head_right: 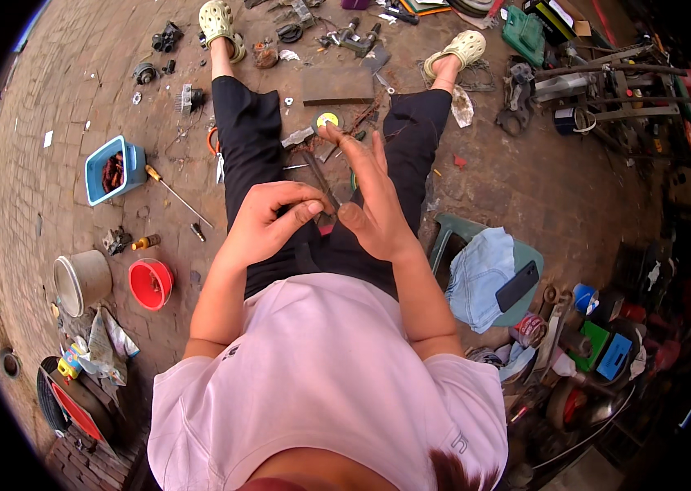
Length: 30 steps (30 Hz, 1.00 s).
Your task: The person sits on the ground and winds copper wire around a cylindrical electrical component. They then use a tool to adjust the component and briefly interact with another person who hands them a small part. The person continues to manipulate the component and wire.
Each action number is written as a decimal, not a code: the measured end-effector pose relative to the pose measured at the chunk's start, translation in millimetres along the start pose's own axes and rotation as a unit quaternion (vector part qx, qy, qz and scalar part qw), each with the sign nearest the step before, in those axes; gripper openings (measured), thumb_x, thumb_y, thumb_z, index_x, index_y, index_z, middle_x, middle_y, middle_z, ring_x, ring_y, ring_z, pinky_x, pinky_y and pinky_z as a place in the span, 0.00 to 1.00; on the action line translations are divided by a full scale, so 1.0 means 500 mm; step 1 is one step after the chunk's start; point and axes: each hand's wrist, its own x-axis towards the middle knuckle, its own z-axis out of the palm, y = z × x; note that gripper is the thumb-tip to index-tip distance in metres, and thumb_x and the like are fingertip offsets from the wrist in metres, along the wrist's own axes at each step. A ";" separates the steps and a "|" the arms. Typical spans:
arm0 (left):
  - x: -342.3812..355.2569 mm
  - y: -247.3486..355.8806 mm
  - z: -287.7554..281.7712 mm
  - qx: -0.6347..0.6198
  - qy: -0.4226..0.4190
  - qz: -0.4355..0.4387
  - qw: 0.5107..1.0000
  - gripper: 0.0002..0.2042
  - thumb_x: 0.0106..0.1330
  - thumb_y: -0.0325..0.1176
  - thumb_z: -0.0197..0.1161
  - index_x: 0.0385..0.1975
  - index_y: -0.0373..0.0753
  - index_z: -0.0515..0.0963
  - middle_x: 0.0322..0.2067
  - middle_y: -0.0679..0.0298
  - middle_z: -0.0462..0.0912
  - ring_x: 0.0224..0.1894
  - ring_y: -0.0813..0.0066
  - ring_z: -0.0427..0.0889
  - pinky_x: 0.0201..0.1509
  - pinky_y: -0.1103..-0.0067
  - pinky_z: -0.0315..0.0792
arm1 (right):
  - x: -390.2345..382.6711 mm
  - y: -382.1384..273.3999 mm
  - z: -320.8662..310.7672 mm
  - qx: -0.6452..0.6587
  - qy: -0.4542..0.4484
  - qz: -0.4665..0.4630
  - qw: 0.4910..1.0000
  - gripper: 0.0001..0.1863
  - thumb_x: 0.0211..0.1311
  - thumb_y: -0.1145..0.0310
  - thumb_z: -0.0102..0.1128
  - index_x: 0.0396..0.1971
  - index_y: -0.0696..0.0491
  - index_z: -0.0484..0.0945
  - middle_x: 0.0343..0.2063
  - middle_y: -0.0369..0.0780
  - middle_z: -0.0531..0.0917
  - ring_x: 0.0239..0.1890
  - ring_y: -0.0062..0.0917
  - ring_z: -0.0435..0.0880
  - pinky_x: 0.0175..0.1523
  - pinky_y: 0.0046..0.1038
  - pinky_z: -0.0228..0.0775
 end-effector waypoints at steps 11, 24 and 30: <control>0.007 -0.025 0.004 0.015 0.026 0.029 0.999 0.06 0.63 0.27 0.59 0.33 0.31 0.79 0.24 0.62 0.79 0.25 0.78 0.74 0.31 0.81 0.69 | -0.021 0.006 0.004 0.468 0.058 0.076 0.879 0.45 0.63 0.34 0.37 0.57 0.65 0.62 0.53 0.49 0.72 0.59 0.39 0.68 0.70 0.39 0.39; 0.004 -0.029 -0.007 -0.005 0.040 0.008 0.999 0.06 0.63 0.27 0.59 0.32 0.32 0.80 0.22 0.62 0.77 0.24 0.79 0.74 0.29 0.81 0.68 | -0.001 -0.031 0.008 0.271 0.027 0.066 0.960 0.44 0.65 0.35 0.32 0.58 0.64 0.62 0.57 0.48 0.71 0.62 0.36 0.67 0.70 0.40 0.40; -0.004 -0.025 -0.021 -0.078 0.025 -0.082 0.993 0.06 0.63 0.28 0.59 0.32 0.31 0.79 0.24 0.61 0.79 0.26 0.77 0.76 0.31 0.81 0.69 | -0.014 0.097 -0.042 0.315 -0.257 0.042 0.913 0.44 0.65 0.34 0.28 0.54 0.64 0.67 0.54 0.47 0.73 0.53 0.31 0.73 0.66 0.37 0.47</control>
